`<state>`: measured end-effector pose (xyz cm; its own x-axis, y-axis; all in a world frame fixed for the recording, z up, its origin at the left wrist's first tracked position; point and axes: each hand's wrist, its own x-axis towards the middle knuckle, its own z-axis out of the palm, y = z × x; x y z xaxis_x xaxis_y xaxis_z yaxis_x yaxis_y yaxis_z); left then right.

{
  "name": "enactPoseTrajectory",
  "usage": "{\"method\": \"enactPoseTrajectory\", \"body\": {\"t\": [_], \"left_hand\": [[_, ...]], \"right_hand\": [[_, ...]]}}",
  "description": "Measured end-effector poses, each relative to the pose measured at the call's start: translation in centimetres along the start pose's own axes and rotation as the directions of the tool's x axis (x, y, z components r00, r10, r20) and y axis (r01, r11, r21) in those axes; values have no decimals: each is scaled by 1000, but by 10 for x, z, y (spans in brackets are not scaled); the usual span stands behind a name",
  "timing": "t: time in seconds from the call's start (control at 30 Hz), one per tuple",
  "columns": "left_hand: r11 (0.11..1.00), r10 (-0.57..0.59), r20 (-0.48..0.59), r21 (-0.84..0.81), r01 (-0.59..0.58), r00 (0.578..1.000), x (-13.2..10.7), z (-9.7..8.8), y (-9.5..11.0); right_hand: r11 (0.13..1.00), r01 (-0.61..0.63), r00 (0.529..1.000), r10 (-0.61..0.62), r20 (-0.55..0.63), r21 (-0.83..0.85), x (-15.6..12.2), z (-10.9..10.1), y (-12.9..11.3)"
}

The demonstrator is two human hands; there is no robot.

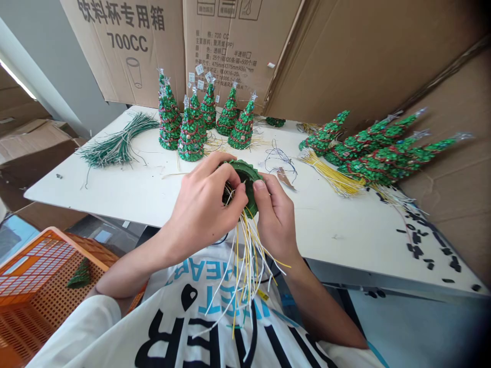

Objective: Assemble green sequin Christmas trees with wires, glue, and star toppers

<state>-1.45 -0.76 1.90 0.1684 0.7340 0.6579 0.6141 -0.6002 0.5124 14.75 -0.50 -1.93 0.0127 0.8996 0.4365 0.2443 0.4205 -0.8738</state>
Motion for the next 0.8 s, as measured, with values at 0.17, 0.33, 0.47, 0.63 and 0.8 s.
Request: {"method": "enactPoseTrajectory", "body": {"t": [0.17,0.33,0.47,0.63,0.8], "left_hand": [[1000,9,-3,2,-9,1000,0,1,-1],[1000,4,-3,12,-4,1000,0,0,0],[1000,-13,-4,6,13,1000,0,-1,0],[998,-22,-33,-57,20,999,1,-6,3],[997,19,-79,-78,-26,997,-1,-13,12]], "right_hand": [[1000,-6,1000,6,-4,18,0,1,1],[999,-38,998,39,-40,32,-1,0,3],[996,-53,998,55,-17,74,-1,-2,5],[985,-100,994,104,-19,140,5,-10,5],[992,13,999,-16,30,125,14,-24,-1]]}}
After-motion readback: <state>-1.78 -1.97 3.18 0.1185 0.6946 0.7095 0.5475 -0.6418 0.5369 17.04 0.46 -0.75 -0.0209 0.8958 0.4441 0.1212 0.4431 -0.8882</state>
